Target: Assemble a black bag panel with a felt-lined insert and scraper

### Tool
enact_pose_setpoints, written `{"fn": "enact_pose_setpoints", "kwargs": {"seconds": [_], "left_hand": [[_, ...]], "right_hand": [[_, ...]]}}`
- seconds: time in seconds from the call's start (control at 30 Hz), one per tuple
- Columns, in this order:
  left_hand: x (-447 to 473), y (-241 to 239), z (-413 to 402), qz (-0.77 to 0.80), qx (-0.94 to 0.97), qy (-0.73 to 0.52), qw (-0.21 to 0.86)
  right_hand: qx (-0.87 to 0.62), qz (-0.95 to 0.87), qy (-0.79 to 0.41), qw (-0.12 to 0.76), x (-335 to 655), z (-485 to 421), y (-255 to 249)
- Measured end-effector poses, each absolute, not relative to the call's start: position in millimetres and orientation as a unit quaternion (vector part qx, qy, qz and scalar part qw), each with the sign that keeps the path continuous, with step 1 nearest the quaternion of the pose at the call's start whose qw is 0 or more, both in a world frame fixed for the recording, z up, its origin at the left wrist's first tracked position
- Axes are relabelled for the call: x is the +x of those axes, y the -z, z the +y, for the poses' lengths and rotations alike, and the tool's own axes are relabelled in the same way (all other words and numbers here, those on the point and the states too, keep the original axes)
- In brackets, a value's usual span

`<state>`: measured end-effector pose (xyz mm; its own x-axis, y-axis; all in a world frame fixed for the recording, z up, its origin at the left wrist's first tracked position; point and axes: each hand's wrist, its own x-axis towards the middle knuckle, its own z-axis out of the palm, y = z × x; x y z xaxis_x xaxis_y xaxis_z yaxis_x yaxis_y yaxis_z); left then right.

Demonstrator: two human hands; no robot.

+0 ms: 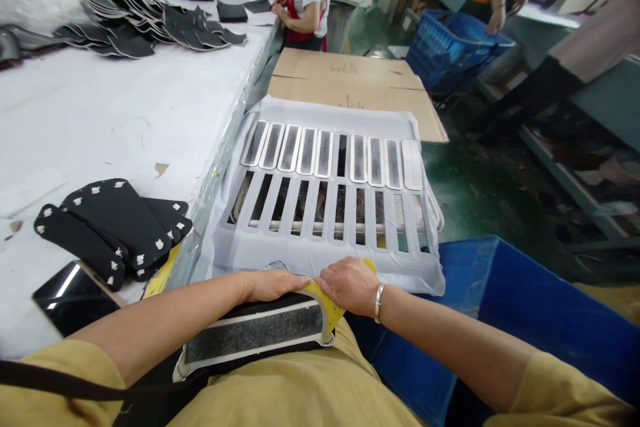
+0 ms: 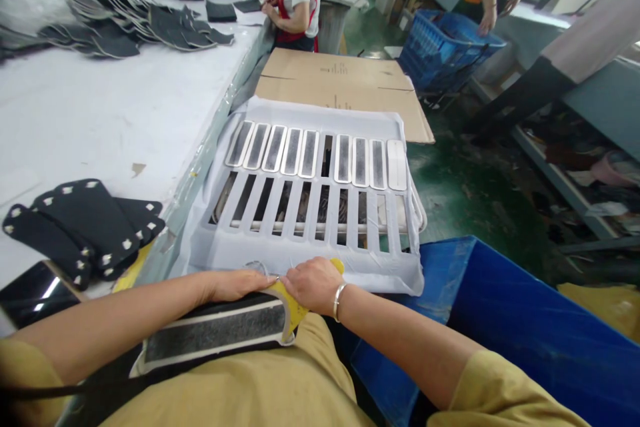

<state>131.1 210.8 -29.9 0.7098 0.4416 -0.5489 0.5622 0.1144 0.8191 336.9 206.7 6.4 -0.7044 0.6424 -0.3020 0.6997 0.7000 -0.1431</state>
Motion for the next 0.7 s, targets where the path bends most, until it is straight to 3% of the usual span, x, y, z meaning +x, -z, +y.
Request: {"fn": "enact_pose_setpoints", "kwargs": {"seconds": [0.3, 0.63, 0.7], "left_hand": [[127.0, 29.1, 211.4, 0.359, 0.679, 0.05, 0.639], [131.5, 11.2, 202.3, 0.3, 0.711, 0.044, 0.634], [128.8, 6.2, 200.0, 0.29, 0.73, 0.048, 0.617]], "right_hand": [[0.312, 0.925, 0.165, 0.14, 333.8, 226.0, -7.0], [0.377, 0.897, 0.183, 0.139, 342.9, 187.9, -11.4], [0.381, 0.882, 0.259, 0.103, 355.7, 185.5, -12.6]]}}
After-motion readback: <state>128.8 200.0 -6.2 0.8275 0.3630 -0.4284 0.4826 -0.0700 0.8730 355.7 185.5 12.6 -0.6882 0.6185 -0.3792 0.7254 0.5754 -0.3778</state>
